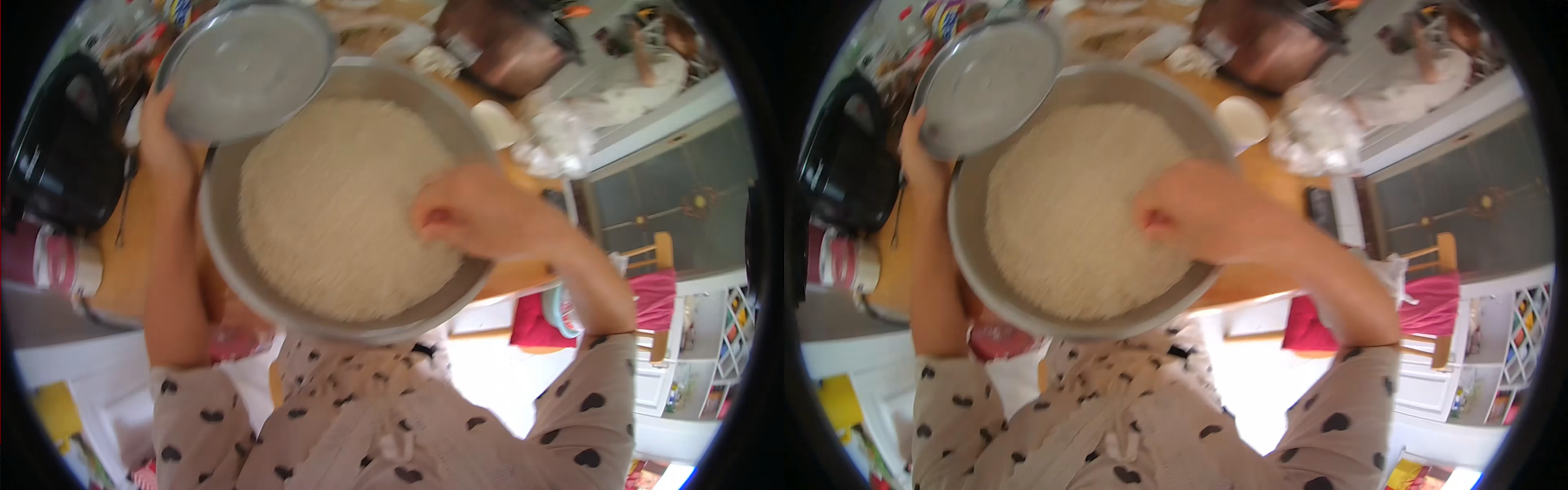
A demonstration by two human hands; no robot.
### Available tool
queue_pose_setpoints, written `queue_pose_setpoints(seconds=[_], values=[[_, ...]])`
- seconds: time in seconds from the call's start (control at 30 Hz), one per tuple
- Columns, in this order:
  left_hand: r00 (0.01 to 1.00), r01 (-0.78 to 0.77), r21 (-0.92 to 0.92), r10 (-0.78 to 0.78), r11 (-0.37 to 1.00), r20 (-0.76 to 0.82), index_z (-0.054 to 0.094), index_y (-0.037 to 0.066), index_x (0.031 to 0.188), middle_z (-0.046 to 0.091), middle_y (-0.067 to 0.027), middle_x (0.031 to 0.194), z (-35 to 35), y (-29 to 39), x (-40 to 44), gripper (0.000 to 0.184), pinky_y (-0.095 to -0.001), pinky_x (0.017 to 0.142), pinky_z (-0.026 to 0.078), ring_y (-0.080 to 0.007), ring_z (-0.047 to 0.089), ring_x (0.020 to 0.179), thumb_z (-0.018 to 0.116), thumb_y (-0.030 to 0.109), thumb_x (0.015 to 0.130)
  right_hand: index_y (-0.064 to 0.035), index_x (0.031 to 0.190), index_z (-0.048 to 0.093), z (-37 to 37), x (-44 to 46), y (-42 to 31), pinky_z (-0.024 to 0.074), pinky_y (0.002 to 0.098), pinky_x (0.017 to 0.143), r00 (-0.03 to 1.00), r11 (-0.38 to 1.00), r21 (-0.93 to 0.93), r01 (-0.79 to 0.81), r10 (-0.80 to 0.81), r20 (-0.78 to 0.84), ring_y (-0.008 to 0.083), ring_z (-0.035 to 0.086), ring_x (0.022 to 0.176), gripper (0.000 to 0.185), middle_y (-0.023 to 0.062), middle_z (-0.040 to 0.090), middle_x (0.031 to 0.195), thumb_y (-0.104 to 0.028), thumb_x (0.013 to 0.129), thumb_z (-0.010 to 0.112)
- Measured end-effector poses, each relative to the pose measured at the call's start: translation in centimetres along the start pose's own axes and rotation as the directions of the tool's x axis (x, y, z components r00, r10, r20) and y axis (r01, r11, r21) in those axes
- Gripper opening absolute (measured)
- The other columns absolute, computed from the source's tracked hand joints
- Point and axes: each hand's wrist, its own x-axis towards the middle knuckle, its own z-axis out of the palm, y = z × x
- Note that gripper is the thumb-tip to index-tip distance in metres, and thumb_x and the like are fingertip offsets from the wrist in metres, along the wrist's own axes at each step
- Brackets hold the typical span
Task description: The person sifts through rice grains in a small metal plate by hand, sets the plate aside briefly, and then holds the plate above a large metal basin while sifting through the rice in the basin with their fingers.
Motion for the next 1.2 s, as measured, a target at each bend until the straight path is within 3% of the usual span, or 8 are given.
queue_pose_setpoints(seconds=[0.1,0.17,0.3,0.47,0.67,0.83,0.93,1.2], values=[[0.992,0.103,-0.186,-0.088,0.977,0.087,0.048,-0.002,0.127,0.055,-0.0142,0.124,0.5,0.0,-0.5,0.046,-0.0355,0.101,0.037,-0.0253,0.052,0.115,0.044,0.026,0.09,-0.002,0.086,0.06,-0.7,0.6,-1.1,0.0456,0.0306,0.062,0.999,0.97,0.242,-0.027,0.034,-0.023,0.017,0.06,0.07,0.014,0.0066,0.06,0.074,-0.011,0.078,0.066],[0.995,0.096,-0.109,-0.091,0.989,0.048,0.048,-0.003,0.126,0.053,-0.0135,0.125,0.6,0.5,-1.0,0.047,-0.034,0.101,0.036,-0.0237,0.05,0.117,0.044,0.025,0.089,-0.0012,0.088,0.06,-0.9,1.1,-1.5,0.0466,0.0285,0.062,0.996,0.912,0.409,0.029,0.006,-0.084,0.0118,0.06,0.071,0.013,0.0041,0.062,0.077,-0.012,0.082,0.064],[0.995,0.068,-0.072,-0.062,0.995,0.082,0.044,-0.005,0.13,0.051,-0.0134,0.124,1.5,1.5,-1.6,0.051,-0.031,0.1,0.033,-0.0213,0.048,0.116,0.043,0.024,0.087,-0.0028,0.083,0.06,-0.5,1.3,-2.4,0.0462,0.0264,0.058,0.984,0.461,0.885,-0.06,0.178,-0.026,0.0127,0.061,0.064,0.013,0.0065,0.064,0.076,-0.016,0.083,0.061],[0.998,0.06,-0.03,-0.06,0.998,0.025,0.044,-0.004,0.13,0.05,-0.0138,0.126,0.9,0.9,-1.4,0.05,-0.0312,0.101,0.032,-0.0215,0.047,0.117,0.043,0.024,0.088,-0.0049,0.084,0.056,1.8,0.9,-0.7,0.046,0.0237,0.059,0.956,0.026,0.993,-0.119,0.272,0.108,0.0138,0.06,0.06,0.012,0.0081,0.065,0.081,-0.016,0.084,0.059],[0.998,0.036,-0.028,-0.034,0.999,0.045,0.045,-0.006,0.129,0.052,-0.0138,0.124,1.1,1.2,-1.4,0.049,-0.0309,0.101,0.032,-0.0213,0.049,0.116,0.043,0.023,0.089,-0.0046,0.09,0.056,3.2,1.5,1.7,0.0486,0.0283,0.063,0.97,-0.216,0.976,0.018,0.242,0.036,0.0171,0.062,0.069,0.015,0.0115,0.065,0.088,-0.016,0.088,0.047],[1.0,-0.021,0.05,0.021,0.999,0.005,0.045,-0.008,0.128,0.054,-0.0144,0.122,1.2,1.2,-1.4,0.05,-0.0306,0.1,0.033,-0.0212,0.05,0.113,0.044,0.021,0.088,0.0063,0.123,0.047,1.9,1.4,-0.6,0.0411,0.0387,0.1,0.942,-0.193,0.974,0.122,0.33,-0.052,0.0306,0.052,0.118,0.043,0.0221,0.054,0.125,-0.023,0.093,0.037],[0.999,-0.03,0.047,0.029,0.998,0.021,0.045,-0.01,0.128,0.054,-0.0155,0.121,1.9,1.4,-1.5,0.05,-0.0294,0.099,0.034,-0.0207,0.05,0.112,0.044,0.021,0.088,0.0093,0.131,0.039,1.6,1.4,-1.1,0.0337,0.0387,0.107,0.945,-0.129,0.983,0.129,0.315,-0.083,0.0309,0.044,0.127,0.051,0.0235,0.045,0.134,-0.026,0.094,0.034],[0.999,-0.024,0.09,0.02,0.996,0.037,0.046,-0.009,0.126,0.054,-0.0152,0.12,2.1,1.7,-1.8,0.048,-0.0286,0.097,0.036,-0.0197,0.051,0.11,0.042,0.019,0.087,0.008,0.133,0.038,1.7,1.0,-1.1,0.0347,0.0352,0.105,0.943,-0.093,0.985,0.148,0.312,-0.112,0.0293,0.044,0.127,0.052,0.0224,0.045,0.136,-0.026,0.093,0.036]])
